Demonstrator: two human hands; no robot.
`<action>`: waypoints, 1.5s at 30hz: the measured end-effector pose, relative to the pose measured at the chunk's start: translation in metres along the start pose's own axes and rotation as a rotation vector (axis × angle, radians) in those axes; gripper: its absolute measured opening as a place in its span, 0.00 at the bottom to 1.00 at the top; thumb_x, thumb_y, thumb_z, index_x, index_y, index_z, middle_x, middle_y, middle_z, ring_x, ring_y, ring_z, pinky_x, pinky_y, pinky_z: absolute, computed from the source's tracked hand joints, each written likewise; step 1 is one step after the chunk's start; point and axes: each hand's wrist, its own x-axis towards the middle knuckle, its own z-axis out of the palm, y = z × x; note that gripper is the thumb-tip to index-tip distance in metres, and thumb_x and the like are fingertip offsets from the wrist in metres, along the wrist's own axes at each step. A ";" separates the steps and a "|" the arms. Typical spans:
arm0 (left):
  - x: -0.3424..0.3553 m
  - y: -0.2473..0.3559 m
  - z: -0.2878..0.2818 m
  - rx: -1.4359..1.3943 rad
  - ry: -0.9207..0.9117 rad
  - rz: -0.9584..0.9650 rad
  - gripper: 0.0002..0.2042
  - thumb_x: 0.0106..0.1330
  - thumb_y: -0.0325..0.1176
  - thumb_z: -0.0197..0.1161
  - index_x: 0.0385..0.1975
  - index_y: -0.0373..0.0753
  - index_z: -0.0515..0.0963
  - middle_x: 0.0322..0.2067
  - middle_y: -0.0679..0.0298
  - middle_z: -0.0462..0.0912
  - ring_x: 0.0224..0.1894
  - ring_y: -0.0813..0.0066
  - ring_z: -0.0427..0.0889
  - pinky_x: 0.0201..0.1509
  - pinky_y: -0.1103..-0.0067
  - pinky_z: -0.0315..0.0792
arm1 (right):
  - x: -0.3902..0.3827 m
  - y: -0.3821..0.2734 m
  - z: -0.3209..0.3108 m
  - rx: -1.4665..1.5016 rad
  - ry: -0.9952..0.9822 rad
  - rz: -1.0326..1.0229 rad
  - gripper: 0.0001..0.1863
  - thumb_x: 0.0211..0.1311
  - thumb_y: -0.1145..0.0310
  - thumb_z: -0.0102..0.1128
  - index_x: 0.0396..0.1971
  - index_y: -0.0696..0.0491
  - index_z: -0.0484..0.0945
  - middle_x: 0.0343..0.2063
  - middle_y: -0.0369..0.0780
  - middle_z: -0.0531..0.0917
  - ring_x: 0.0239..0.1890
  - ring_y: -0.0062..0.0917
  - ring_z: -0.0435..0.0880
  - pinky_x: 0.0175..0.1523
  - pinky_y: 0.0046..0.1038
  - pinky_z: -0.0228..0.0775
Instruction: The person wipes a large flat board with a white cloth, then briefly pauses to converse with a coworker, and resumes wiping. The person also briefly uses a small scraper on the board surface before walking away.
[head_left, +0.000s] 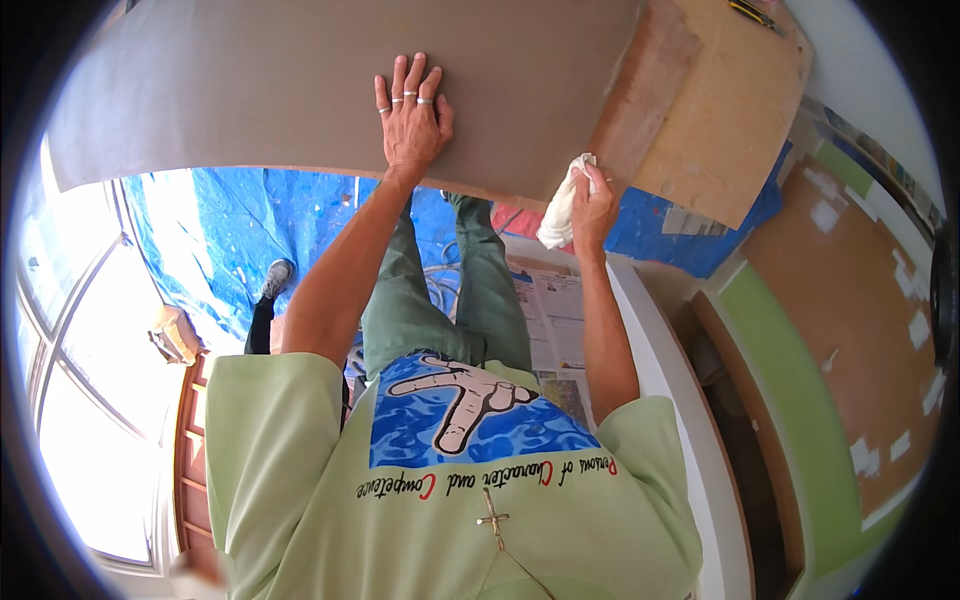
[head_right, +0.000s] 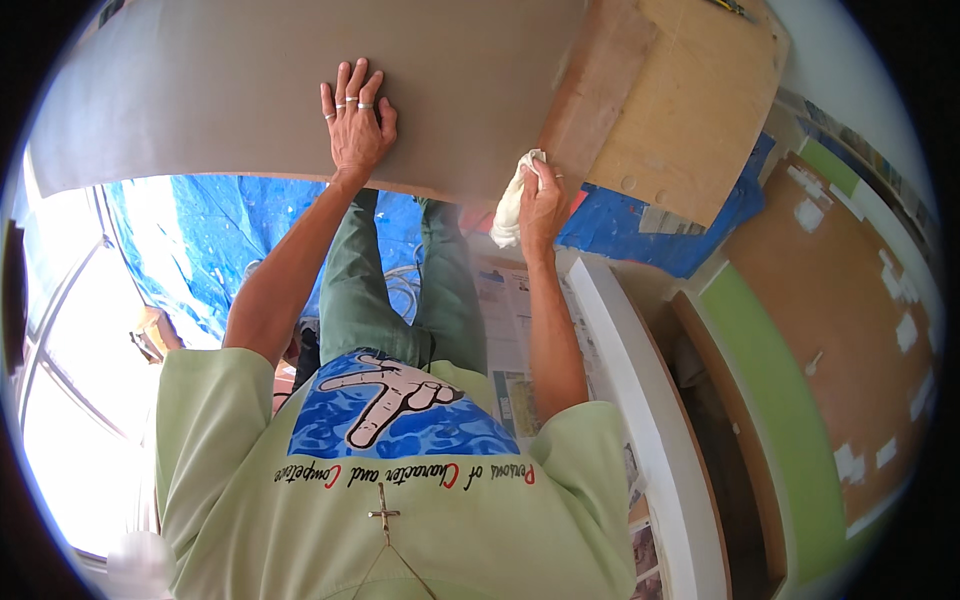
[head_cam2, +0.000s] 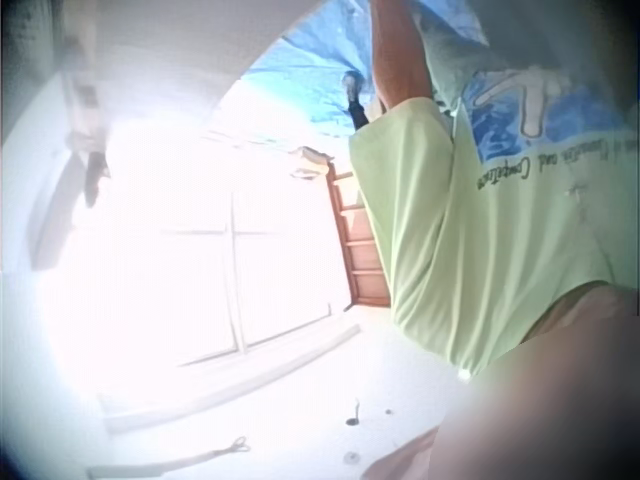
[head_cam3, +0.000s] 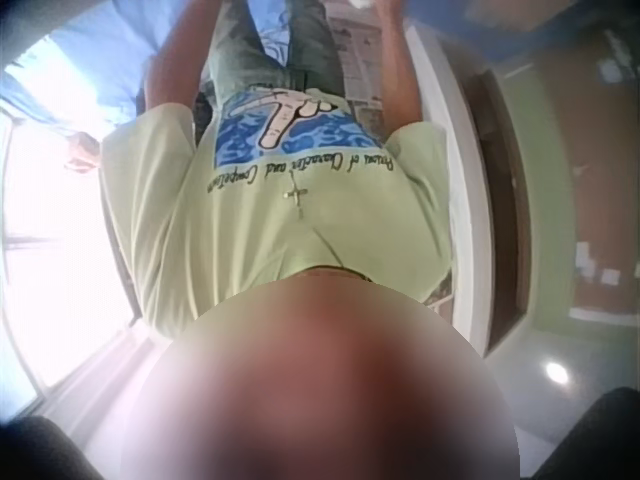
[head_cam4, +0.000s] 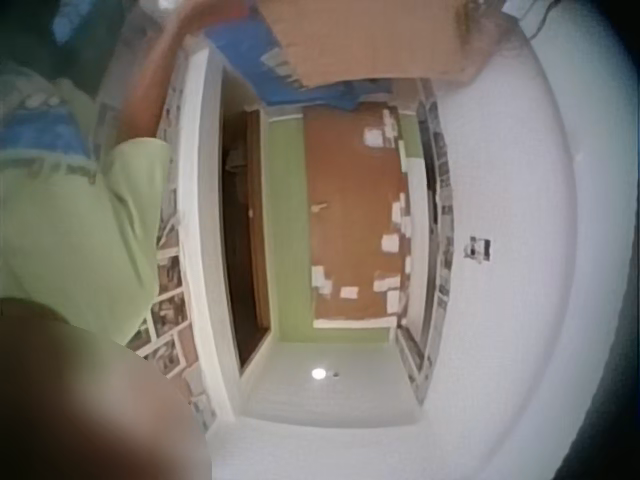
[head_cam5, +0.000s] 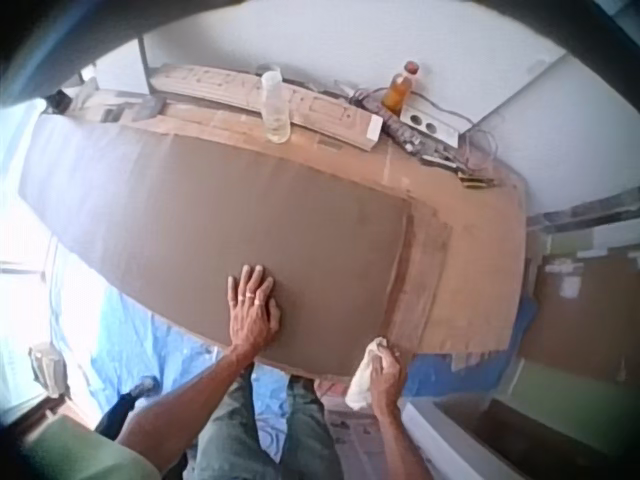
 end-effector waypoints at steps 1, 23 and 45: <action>0.000 0.000 0.000 0.003 -0.010 0.004 0.22 0.68 0.35 0.58 0.63 0.47 0.72 0.72 0.65 0.66 0.78 0.61 0.55 0.81 0.54 0.42 | 0.001 0.002 0.001 -0.041 -0.039 0.039 0.13 0.69 0.64 0.63 0.45 0.57 0.85 0.38 0.49 0.87 0.41 0.44 0.86 0.45 0.39 0.77; 0.000 -0.001 0.001 0.017 -0.029 0.001 0.22 0.67 0.36 0.58 0.62 0.45 0.74 0.72 0.65 0.65 0.79 0.61 0.53 0.82 0.53 0.41 | 0.010 0.001 -0.001 -0.083 -0.036 0.016 0.14 0.67 0.63 0.65 0.45 0.57 0.86 0.38 0.49 0.87 0.41 0.45 0.86 0.45 0.39 0.76; 0.001 -0.003 0.002 0.034 -0.022 0.007 0.22 0.66 0.35 0.59 0.62 0.46 0.74 0.72 0.64 0.65 0.79 0.60 0.53 0.82 0.53 0.40 | 0.009 -0.018 0.006 -0.008 -0.088 -0.040 0.11 0.68 0.67 0.63 0.44 0.56 0.85 0.38 0.48 0.85 0.40 0.43 0.85 0.42 0.39 0.76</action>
